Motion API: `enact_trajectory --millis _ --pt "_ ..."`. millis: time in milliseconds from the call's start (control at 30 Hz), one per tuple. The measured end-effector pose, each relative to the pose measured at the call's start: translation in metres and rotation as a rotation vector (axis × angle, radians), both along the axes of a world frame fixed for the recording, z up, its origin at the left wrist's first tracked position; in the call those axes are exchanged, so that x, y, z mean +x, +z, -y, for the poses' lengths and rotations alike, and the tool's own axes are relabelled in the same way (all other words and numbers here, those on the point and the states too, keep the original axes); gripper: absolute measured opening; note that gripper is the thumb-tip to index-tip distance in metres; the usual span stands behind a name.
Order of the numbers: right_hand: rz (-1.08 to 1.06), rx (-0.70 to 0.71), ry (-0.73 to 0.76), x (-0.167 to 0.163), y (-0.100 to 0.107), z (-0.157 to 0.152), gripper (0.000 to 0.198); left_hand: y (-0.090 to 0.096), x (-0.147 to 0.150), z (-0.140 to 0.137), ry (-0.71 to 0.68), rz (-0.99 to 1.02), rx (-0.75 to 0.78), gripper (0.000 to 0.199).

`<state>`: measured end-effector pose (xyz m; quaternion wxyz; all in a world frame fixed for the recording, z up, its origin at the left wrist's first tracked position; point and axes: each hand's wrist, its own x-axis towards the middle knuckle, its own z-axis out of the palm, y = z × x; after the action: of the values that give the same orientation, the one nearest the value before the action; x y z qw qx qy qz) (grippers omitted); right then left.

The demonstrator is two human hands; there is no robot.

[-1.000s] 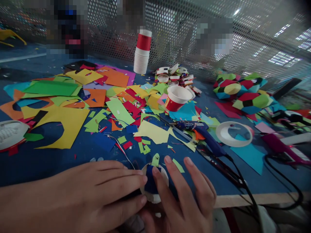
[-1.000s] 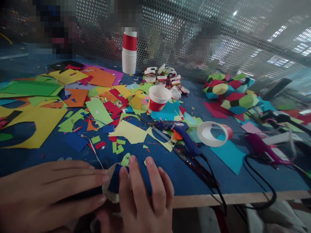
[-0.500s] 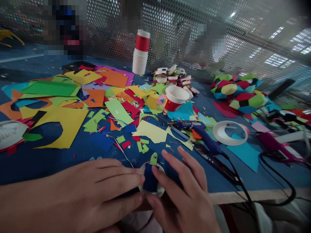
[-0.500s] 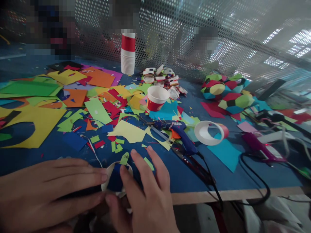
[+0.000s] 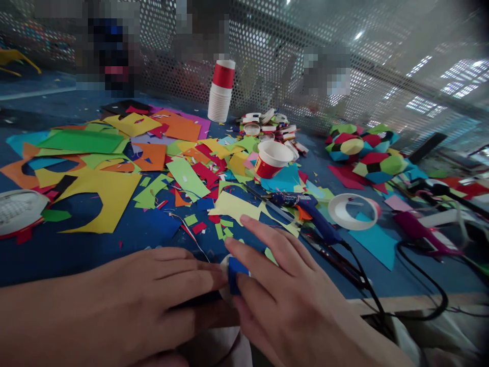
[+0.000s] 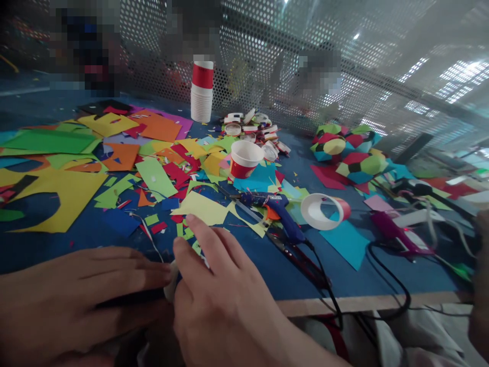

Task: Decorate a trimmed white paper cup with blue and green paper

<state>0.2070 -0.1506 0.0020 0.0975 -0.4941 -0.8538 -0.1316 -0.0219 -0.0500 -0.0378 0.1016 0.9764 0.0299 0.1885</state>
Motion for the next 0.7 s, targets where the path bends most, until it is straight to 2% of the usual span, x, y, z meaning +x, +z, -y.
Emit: enact_trajectory --millis 67,133,233,300,367,400,467,567,633,700 --pt "-0.02 0.051 -0.007 0.004 0.0 0.004 0.026 0.003 0.0 -0.005 -0.132 0.032 0.012 0.037" --pt "-0.079 0.159 -0.027 0.01 0.003 0.007 0.023 0.006 0.001 -0.01 -0.161 0.066 0.018 0.036" --pt "-0.173 0.26 -0.031 0.018 0.012 0.012 0.01 0.009 0.007 -0.012 -0.037 0.205 0.006 0.028" --pt "-0.181 0.234 -0.004 0.019 0.02 0.013 0.011 0.011 0.014 -0.011 0.099 0.312 -0.016 0.028" --pt "-0.175 0.198 0.022 0.017 0.024 0.014 0.016 0.014 0.021 -0.008 0.197 0.384 -0.073 0.037" --pt "-0.183 0.193 0.037 0.015 0.024 0.014 0.017 0.016 0.024 -0.006 0.213 0.41 -0.11 0.041" --pt "-0.235 0.192 0.061 0.011 0.021 0.013 0.017 0.018 0.03 -0.004 0.208 0.433 -0.143 0.037" --pt "-0.31 0.192 0.073 0.009 0.015 0.011 0.016 0.019 0.035 -0.005 0.183 0.44 -0.203 0.009" --pt "-0.379 0.207 0.002 0.014 0.012 0.013 0.015 0.019 0.037 -0.008 0.198 0.407 -0.328 0.009" --pt "-0.429 0.25 -0.141 0.025 0.007 0.016 0.012 0.018 0.038 -0.013 0.261 0.34 -0.491 0.01"
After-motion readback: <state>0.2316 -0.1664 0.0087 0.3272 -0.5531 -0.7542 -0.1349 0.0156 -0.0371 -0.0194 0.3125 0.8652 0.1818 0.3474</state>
